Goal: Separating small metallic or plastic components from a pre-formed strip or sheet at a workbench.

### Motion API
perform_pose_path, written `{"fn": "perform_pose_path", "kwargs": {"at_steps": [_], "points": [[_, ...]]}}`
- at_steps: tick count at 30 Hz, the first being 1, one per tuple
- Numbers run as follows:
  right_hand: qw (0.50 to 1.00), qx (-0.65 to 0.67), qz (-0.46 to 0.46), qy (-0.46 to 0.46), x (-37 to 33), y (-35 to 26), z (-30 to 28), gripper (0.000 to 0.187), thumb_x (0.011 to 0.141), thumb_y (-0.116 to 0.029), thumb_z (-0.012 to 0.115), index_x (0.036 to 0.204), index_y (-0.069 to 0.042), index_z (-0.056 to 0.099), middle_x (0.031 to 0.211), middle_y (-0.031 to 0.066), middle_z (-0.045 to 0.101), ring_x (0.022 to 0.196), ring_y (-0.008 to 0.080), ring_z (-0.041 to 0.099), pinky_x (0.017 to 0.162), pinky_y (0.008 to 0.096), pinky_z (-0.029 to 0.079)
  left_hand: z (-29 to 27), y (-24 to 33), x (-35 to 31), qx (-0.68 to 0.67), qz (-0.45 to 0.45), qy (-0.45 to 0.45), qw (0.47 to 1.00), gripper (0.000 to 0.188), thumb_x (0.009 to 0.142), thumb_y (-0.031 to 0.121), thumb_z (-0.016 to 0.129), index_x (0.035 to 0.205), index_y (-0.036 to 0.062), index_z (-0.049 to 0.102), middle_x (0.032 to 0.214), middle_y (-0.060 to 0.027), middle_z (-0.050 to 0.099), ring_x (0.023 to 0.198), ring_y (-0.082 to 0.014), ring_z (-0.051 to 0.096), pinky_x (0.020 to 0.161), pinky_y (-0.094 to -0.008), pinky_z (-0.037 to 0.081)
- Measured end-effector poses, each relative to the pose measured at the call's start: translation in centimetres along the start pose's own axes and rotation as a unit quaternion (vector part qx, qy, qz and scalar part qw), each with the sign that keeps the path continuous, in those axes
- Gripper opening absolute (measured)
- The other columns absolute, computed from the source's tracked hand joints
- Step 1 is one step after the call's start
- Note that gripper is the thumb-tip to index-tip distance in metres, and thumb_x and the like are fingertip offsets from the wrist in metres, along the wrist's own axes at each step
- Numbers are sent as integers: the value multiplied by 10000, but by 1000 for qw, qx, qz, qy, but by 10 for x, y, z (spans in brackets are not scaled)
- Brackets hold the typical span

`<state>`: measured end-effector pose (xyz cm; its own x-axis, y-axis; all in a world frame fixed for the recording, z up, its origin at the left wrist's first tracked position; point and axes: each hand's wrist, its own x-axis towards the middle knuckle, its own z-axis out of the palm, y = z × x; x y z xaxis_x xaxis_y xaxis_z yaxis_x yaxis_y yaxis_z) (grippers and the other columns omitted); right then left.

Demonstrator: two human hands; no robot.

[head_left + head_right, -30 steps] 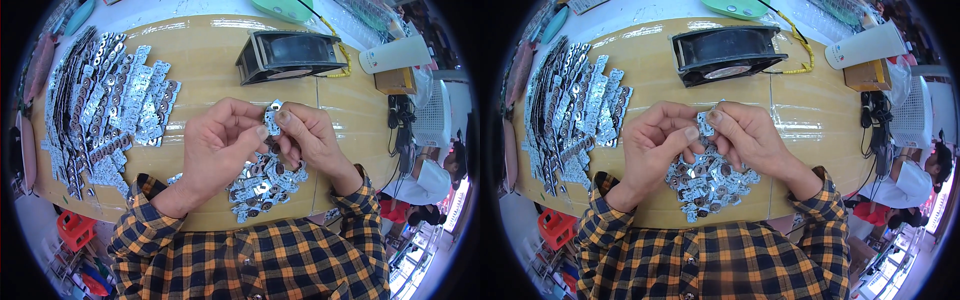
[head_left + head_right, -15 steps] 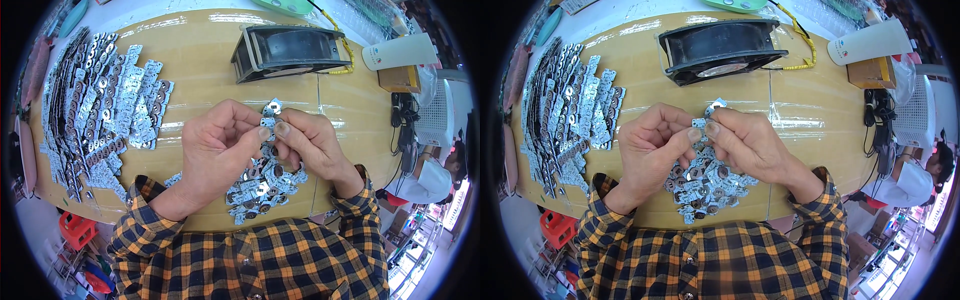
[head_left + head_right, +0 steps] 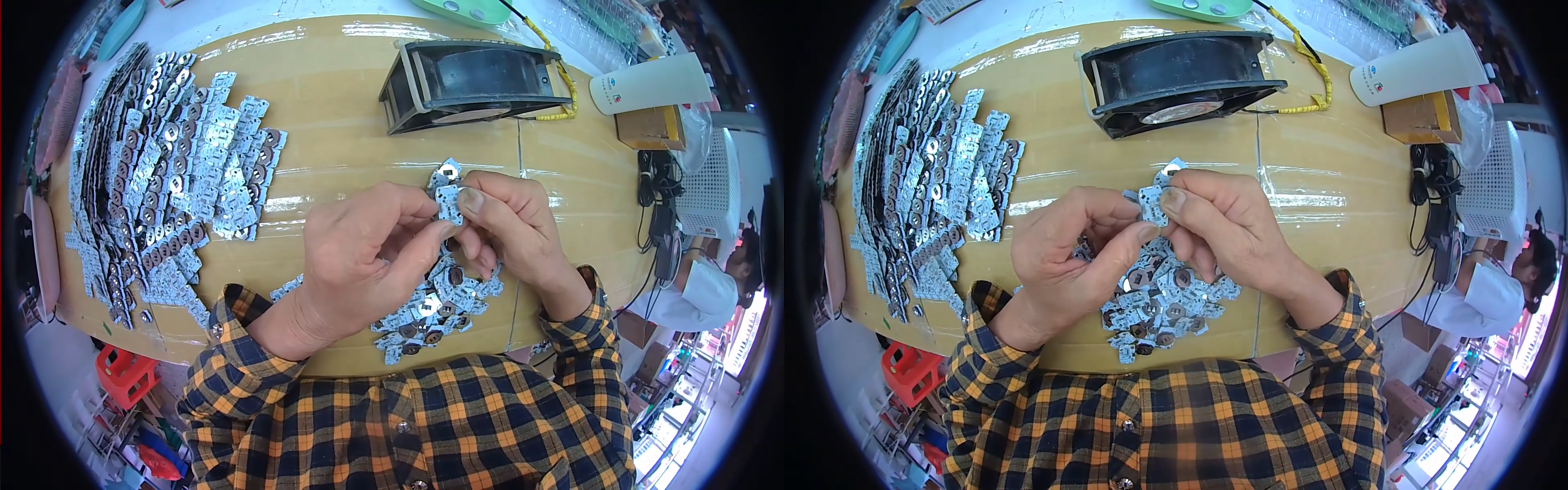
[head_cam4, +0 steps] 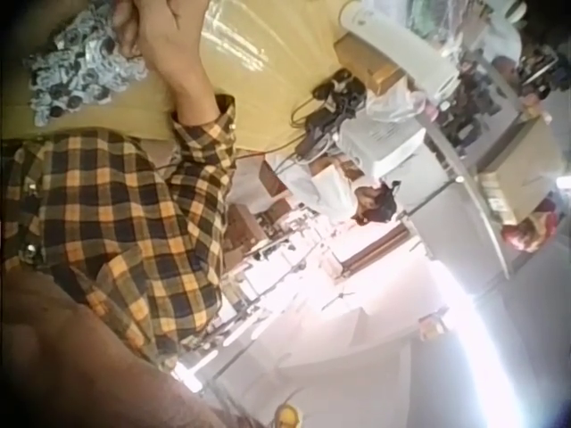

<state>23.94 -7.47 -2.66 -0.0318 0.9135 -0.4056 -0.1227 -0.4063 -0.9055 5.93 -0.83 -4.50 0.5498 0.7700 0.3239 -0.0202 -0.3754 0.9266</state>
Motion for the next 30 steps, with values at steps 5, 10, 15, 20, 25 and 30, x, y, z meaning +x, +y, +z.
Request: {"fn": "perform_pose_path", "kwargs": {"at_steps": [5, 10, 15, 20, 25, 30], "points": [[997, 70, 15, -6, -2, -2, 5, 304, 993, -168, 427, 775, 14, 535, 554, 33, 512, 385, 79, 424, 379, 221, 365, -2, -1, -2, 57, 84, -1, 995, 160, 747, -10, 765, 832, -12, 629, 675, -51, 645, 523, -75, 604, 451, -193, 436], [999, 32, 5, 13, -3, -2, 9, 315, 991, -175, 438, 757, 10, 543, 547, 29, 507, 383, 81, 434, 372, 210, 354, -7, 0, -4, 84, 117, -4, 990, 166, 738, -7, 771, 827, -6, 631, 658, -56, 632, 492, -94, 593, 440, -206, 435], [992, -79, -45, 85, -2, -3, 10, 325, 988, -237, 470, 776, -14, 573, 537, -4, 498, 378, 44, 412, 365, 183, 321, -17, -3, -8, 111, 100, -53, 987, 208, 724, 17, 791, 862, -8, 638, 673, -59, 635, 509, -105, 605, 442, -205, 432], [987, -90, -63, 121, -3, -5, 9, 337, 993, -253, 467, 780, -15, 573, 546, -11, 487, 387, 32, 383, 376, 171, 295, -58, 18, -6, 137, 48, -42, 989, 158, 776, 29, 743, 893, -6, 643, 698, -65, 639, 524, -130, 587, 473, -233, 427], [985, -94, -69, 126, -4, -1, 11, 339, 995, -259, 469, 776, -22, 572, 558, -13, 491, 412, 25, 378, 391, 166, 288, -86, 18, -31, 218, 30, -134, 966, 247, 685, 10, 731, 920, 4, 653, 819, -114, 616, 714, -252, 610, 592, -331, 466], [982, -135, -84, 101, -9, -4, 20, 336, 993, -262, 475, 782, -24, 583, 578, -12, 509, 452, 17, 400, 420, 157, 296, -74, 12, -53, 333, 53, -144, 930, 445, 599, 79, 777, 1017, 19, 636, 937, -149, 603, 827, -329, 589, 692, -381, 479]]}}
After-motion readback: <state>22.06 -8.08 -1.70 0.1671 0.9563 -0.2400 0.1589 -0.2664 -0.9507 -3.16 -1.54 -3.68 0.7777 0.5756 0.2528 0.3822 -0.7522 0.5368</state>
